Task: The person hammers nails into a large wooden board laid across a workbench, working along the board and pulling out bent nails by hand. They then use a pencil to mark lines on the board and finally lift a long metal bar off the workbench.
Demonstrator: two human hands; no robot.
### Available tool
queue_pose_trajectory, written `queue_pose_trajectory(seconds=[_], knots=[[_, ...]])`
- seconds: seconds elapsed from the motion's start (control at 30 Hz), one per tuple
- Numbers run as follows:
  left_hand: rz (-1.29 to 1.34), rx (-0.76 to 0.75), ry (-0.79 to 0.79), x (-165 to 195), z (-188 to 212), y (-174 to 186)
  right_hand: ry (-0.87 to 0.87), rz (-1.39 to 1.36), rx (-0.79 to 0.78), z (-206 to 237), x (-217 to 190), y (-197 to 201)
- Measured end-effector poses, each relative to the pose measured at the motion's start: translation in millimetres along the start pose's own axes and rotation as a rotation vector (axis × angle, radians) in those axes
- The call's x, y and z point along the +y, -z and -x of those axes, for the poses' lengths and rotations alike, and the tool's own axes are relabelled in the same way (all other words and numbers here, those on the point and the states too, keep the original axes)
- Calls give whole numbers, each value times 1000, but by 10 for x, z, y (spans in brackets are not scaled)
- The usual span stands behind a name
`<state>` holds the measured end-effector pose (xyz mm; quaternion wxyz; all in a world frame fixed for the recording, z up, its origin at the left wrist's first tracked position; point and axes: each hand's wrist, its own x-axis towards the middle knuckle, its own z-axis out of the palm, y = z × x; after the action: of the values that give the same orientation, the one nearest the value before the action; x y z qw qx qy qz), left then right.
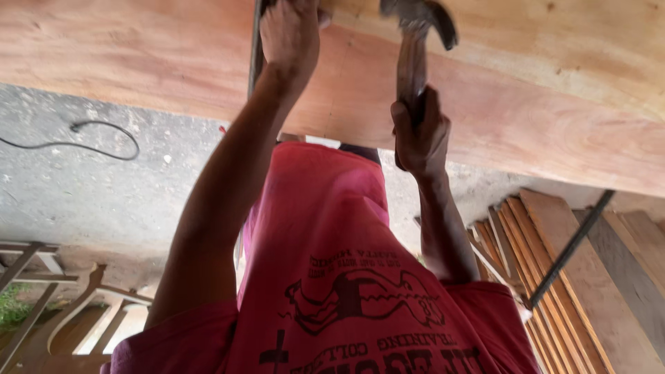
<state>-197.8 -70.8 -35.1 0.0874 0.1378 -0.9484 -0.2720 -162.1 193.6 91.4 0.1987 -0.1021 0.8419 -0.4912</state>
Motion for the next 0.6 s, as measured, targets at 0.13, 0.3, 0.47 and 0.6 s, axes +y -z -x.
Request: queue_pose_trajectory(seconds=[0.13, 0.3, 0.47, 0.6], knots=[[-38, -42, 80, -59, 15, -110, 171, 167, 133, 16, -50, -73], [29, -90, 111, -99, 63, -224, 82, 355, -17, -19, 51, -191], [-69, -109, 93, -105, 60, -229, 185, 292, 140, 12, 65, -132], [-3, -52, 93, -98, 46, -157, 148, 432, -3, -80, 21, -167]])
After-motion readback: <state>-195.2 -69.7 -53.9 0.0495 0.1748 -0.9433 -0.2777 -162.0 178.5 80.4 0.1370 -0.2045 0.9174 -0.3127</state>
